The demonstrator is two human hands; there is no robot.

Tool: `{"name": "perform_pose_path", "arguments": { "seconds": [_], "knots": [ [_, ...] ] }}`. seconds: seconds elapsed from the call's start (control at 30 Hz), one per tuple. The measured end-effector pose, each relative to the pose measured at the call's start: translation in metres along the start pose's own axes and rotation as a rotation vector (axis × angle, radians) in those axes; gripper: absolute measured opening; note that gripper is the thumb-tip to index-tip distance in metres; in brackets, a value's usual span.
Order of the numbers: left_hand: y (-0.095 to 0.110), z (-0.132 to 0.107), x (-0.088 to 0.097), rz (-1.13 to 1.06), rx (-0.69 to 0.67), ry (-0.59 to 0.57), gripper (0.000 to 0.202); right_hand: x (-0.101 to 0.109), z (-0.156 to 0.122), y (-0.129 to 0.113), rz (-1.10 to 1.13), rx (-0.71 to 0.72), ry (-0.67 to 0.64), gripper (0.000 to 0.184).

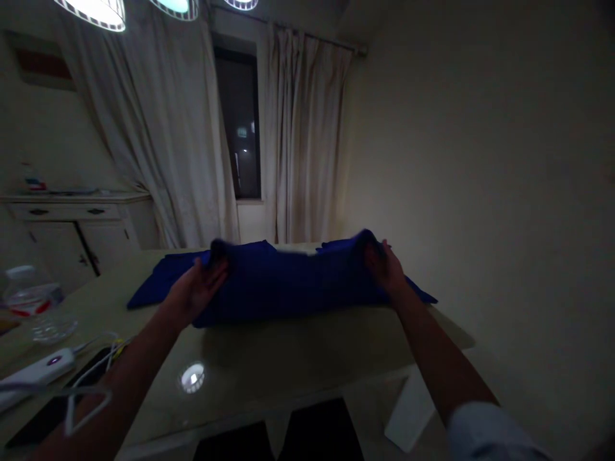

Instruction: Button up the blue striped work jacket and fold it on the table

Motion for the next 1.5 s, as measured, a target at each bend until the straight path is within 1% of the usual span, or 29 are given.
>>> {"name": "perform_pose_path", "arguments": {
  "seconds": [0.03,0.07,0.1,0.13,0.17,0.23,0.3,0.33,0.37,0.4,0.47,0.53,0.6,0.7,0.77,0.83,0.9,1.0,1.1,1.17,1.27,1.37,1.43,1.5],
  "knots": [
    [-0.001,0.018,-0.010,-0.103,0.019,-0.024,0.038,-0.014,0.016,-0.002,-0.053,0.041,-0.006,0.072],
    [-0.005,0.030,-0.013,-0.145,0.034,-0.032,0.035,-0.024,0.026,0.002,-0.138,0.081,-0.002,0.075],
    [-0.013,0.037,-0.011,-0.134,0.047,-0.025,0.037,-0.032,0.029,0.011,-0.247,0.128,0.000,0.073],
    [-0.025,0.039,-0.002,-0.054,0.053,-0.002,0.044,-0.036,0.026,0.024,-0.369,0.191,0.005,0.068],
    [-0.038,0.038,0.010,0.103,0.043,0.030,0.052,-0.041,0.018,0.041,-0.493,0.269,-0.017,0.063],
    [-0.065,0.025,0.037,0.534,-0.009,0.110,0.062,-0.050,-0.009,0.080,-0.710,0.444,-0.093,0.059],
    [-0.091,0.007,0.056,0.937,-0.052,0.166,0.068,-0.055,-0.039,0.121,-0.896,0.524,-0.164,0.059],
    [-0.103,-0.003,0.061,1.083,-0.062,0.175,0.071,-0.056,-0.051,0.137,-0.970,0.530,-0.190,0.058],
    [-0.114,-0.011,0.063,1.186,-0.064,0.170,0.074,-0.056,-0.060,0.149,-1.029,0.522,-0.201,0.057],
    [-0.123,-0.017,0.063,1.246,-0.065,0.152,0.077,-0.057,-0.066,0.157,-1.073,0.516,-0.202,0.055],
    [-0.133,-0.023,0.061,1.265,-0.098,0.110,0.082,-0.058,-0.073,0.159,-1.135,0.527,-0.177,0.054],
    [-0.135,-0.020,0.063,1.201,-0.105,0.118,0.088,-0.058,-0.072,0.154,-1.179,0.550,-0.105,0.055],
    [-0.136,-0.014,0.070,1.094,-0.059,0.136,0.088,-0.052,-0.067,0.152,-1.208,0.533,0.007,0.057],
    [-0.137,-0.006,0.078,0.954,-0.002,0.127,0.072,-0.032,-0.056,0.160,-1.167,0.410,0.205,0.064],
    [-0.134,-0.006,0.082,0.889,-0.018,0.148,0.063,-0.018,-0.048,0.169,-1.083,0.341,0.304,0.068],
    [-0.129,-0.010,0.085,0.843,-0.043,0.193,0.059,-0.006,-0.043,0.174,-1.004,0.308,0.367,0.069],
    [-0.124,-0.015,0.087,0.810,-0.056,0.221,0.056,0.001,-0.038,0.178,-0.974,0.281,0.384,0.068],
    [-0.117,-0.022,0.087,0.773,-0.070,0.261,0.056,0.004,-0.032,0.183,-0.981,0.233,0.357,0.066],
    [-0.109,-0.026,0.086,0.822,-0.047,0.298,0.062,0.006,-0.031,0.184,-0.948,0.216,0.356,0.056],
    [-0.108,-0.026,0.083,0.867,-0.017,0.289,0.067,0.008,-0.031,0.183,-0.910,0.225,0.355,0.051],
    [-0.109,-0.023,0.079,0.941,0.020,0.258,0.073,0.010,-0.031,0.180,-0.844,0.230,0.340,0.046],
    [-0.115,-0.019,0.079,1.011,0.042,0.236,0.078,0.013,-0.032,0.178,-0.789,0.224,0.359,0.036],
    [-0.118,-0.017,0.080,1.012,0.022,0.232,0.073,0.014,-0.032,0.177,-0.774,0.218,0.380,0.030],
    [-0.119,-0.016,0.082,0.996,-0.009,0.233,0.065,0.015,-0.033,0.175,-0.764,0.216,0.402,0.026]
  ]
}}
Point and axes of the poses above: each hand's wrist, its own z-axis towards the middle knuckle, its own x-axis out of the back of the hand, y = z × x, the point moved 8 cm from there along z, towards the middle knuckle, and after that the axes turned 6 degrees about -z, right-handed, at the moved point
